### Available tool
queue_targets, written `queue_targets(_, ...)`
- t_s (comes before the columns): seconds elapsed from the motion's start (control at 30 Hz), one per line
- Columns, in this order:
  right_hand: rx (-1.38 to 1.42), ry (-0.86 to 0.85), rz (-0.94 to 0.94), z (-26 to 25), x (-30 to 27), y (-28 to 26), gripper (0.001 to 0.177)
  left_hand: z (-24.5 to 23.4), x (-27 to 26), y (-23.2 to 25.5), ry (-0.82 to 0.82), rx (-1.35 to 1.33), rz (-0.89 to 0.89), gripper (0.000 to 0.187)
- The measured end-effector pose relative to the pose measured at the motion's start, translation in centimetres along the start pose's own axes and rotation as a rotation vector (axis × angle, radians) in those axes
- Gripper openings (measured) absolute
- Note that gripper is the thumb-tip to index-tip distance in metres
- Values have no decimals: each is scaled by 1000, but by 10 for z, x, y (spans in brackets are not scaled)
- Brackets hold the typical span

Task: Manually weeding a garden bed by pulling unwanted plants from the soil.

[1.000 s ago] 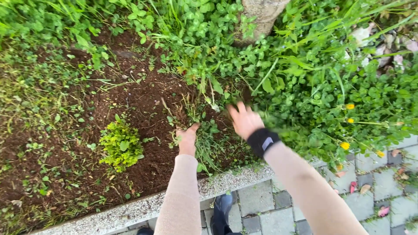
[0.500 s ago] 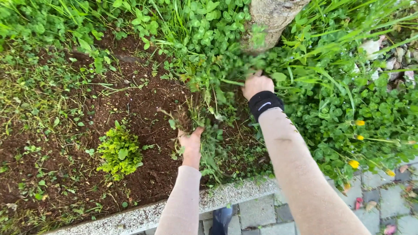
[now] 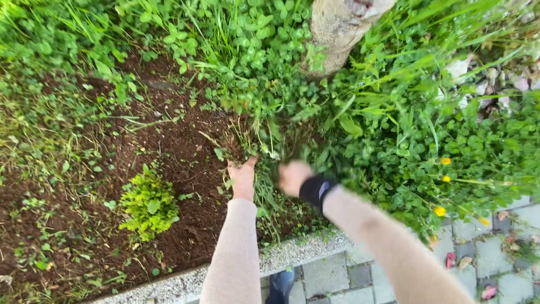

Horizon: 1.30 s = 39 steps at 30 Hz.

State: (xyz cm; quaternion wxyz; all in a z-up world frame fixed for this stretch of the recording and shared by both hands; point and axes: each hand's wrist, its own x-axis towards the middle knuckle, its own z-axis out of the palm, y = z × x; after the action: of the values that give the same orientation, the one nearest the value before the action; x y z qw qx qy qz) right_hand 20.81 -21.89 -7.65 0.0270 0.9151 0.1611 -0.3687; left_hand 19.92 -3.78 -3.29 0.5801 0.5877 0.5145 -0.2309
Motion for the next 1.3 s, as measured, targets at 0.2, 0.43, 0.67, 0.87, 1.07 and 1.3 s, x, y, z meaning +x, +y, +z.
queue_targets(0.2,-53,285,23,15,-6,13,43,1,39,-36,-5,9,47,97)
queue_targets(0.43,-282,454,145,-89,45,105,31,5,39,-49,46,4,89,96)
queue_targets(0.67,-348,339,267,-73,79,125,78,15,60,-44,45,75,9,100)
queue_targets(0.87,-457,-258,336,-126,58,95,31,3,48,-36,28,-56,102,97)
queue_targets(1.07,-139,-49,349,-92,72,127,64,6,47,-22,9,123,6,110)
queue_targets(1.3,-543,297,310,-14,155,171,24,7,61,-34,-37,118,3,117)
